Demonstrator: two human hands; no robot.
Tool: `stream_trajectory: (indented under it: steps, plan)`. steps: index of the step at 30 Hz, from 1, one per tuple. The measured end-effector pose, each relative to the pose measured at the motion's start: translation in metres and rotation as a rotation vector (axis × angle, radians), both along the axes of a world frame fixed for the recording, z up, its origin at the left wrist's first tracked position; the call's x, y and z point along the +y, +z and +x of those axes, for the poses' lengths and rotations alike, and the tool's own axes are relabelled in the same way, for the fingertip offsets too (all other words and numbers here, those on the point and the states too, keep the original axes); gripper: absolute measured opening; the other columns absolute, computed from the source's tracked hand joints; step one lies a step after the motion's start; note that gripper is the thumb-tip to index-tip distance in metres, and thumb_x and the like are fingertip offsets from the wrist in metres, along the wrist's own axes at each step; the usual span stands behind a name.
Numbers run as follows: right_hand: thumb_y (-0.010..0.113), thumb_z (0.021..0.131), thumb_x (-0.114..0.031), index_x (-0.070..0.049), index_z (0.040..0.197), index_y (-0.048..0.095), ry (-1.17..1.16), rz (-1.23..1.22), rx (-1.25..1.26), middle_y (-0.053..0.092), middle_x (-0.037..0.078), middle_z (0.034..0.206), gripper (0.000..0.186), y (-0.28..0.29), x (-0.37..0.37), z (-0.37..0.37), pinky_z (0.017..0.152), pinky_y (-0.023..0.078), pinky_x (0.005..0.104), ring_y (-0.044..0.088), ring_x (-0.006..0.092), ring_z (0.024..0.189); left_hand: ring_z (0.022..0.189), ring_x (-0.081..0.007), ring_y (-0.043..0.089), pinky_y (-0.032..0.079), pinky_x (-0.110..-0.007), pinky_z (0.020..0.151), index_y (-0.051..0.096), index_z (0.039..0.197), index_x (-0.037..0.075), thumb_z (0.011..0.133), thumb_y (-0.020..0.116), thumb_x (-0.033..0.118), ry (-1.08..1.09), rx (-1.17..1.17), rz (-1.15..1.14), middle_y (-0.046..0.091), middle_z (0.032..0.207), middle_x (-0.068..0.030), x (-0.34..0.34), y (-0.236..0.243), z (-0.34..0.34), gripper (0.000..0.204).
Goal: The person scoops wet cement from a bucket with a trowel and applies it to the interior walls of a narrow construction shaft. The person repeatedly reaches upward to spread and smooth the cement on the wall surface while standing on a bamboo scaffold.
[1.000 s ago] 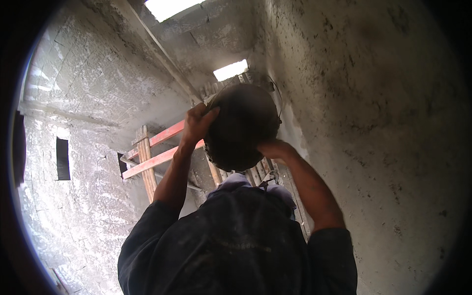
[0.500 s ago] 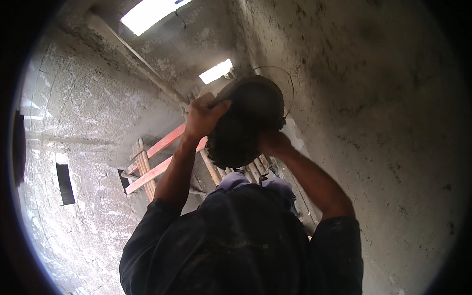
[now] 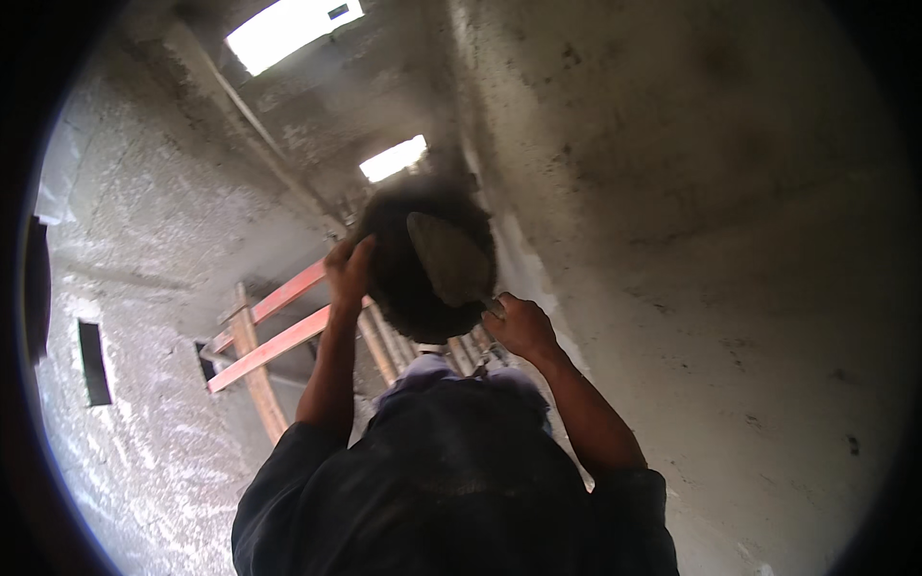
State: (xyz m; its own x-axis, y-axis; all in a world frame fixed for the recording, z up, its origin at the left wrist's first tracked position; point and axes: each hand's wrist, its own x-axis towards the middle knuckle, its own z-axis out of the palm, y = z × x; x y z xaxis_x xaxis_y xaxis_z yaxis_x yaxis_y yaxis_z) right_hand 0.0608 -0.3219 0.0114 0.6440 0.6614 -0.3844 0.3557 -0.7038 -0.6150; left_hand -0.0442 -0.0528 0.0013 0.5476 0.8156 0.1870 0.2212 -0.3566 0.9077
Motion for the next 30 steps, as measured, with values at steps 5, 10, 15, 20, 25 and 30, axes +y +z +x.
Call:
stream_trajectory:
  steps: [5, 10, 15, 20, 25, 30]
  plan:
    - [0.063, 0.075, -0.030, -0.001, 0.097, 0.059, -0.060, -0.141, -0.154, 0.065, 0.020, 0.092, 0.037, 0.036, -0.042, 0.031, 0.080, 0.047, 0.0440, 0.061, 0.0370, 0.089, 0.054, -0.0130, 0.039, 0.034, -0.035, 0.048, 0.050, 0.062, -0.003, 0.078, 0.068, 0.030, 0.102, 0.074, -0.030, 0.045, 0.054, -0.0060, -0.005, -0.018, -0.028, 0.041]
    - [0.059, 0.077, -0.026, -0.001, 0.095, 0.058, 0.067, -0.296, -0.289, 0.064, 0.021, 0.088, 0.031, 0.039, -0.051, 0.044, 0.075, 0.047, 0.0458, 0.062, 0.0365, 0.085, 0.061, -0.0067, 0.042, 0.036, -0.028, 0.054, 0.058, 0.073, 0.000, 0.084, 0.063, 0.020, 0.138, 0.129, -0.163, 0.051, 0.065, 0.0024, 0.012, -0.091, -0.069, 0.023]
    - [0.062, 0.079, -0.021, -0.003, 0.109, 0.057, 0.413, 0.048, 0.150, 0.065, 0.020, 0.089, 0.035, 0.132, 0.011, 0.010, 0.070, 0.050, 0.0372, 0.064, 0.0279, 0.083, 0.058, -0.0077, 0.038, 0.034, -0.026, 0.052, 0.052, 0.067, 0.002, 0.082, 0.064, 0.021, 0.253, 0.208, -0.112, 0.045, 0.061, 0.0031, 0.003, -0.063, -0.095, 0.028]
    - [0.064, 0.083, -0.023, -0.006, 0.117, 0.056, 0.175, 0.370, 0.706, 0.064, 0.011, 0.089, 0.040, 0.116, -0.012, 0.033, 0.065, 0.050, 0.0351, 0.061, 0.0182, 0.074, 0.054, -0.0118, 0.043, 0.039, -0.030, 0.052, 0.060, 0.075, -0.004, 0.082, 0.063, 0.024, 0.275, 0.303, -0.104, 0.050, 0.058, -0.0021, 0.020, -0.084, -0.119, 0.029]
    - [0.056, 0.086, -0.031, -0.002, 0.113, 0.055, -1.019, 0.184, -0.252, 0.060, 0.007, 0.081, 0.040, 0.127, -0.178, 0.043, 0.056, 0.048, 0.0340, 0.057, 0.0158, 0.064, 0.055, -0.0151, 0.048, 0.041, -0.034, 0.054, 0.060, 0.076, -0.006, 0.081, 0.064, 0.026, 0.278, 0.264, 0.037, 0.054, 0.059, -0.0074, 0.023, -0.063, -0.100, 0.033]
    - [0.052, 0.085, -0.020, -0.001, 0.101, 0.058, -0.816, 0.041, -0.084, 0.054, 0.004, 0.068, 0.026, 0.162, -0.234, -0.014, 0.049, 0.042, 0.0275, 0.050, 0.0114, 0.056, 0.062, -0.0191, 0.056, 0.045, -0.037, 0.062, 0.063, 0.083, -0.006, 0.081, 0.064, 0.030, 0.225, 0.469, -0.040, 0.062, 0.067, -0.0126, 0.038, -0.080, -0.103, 0.036]
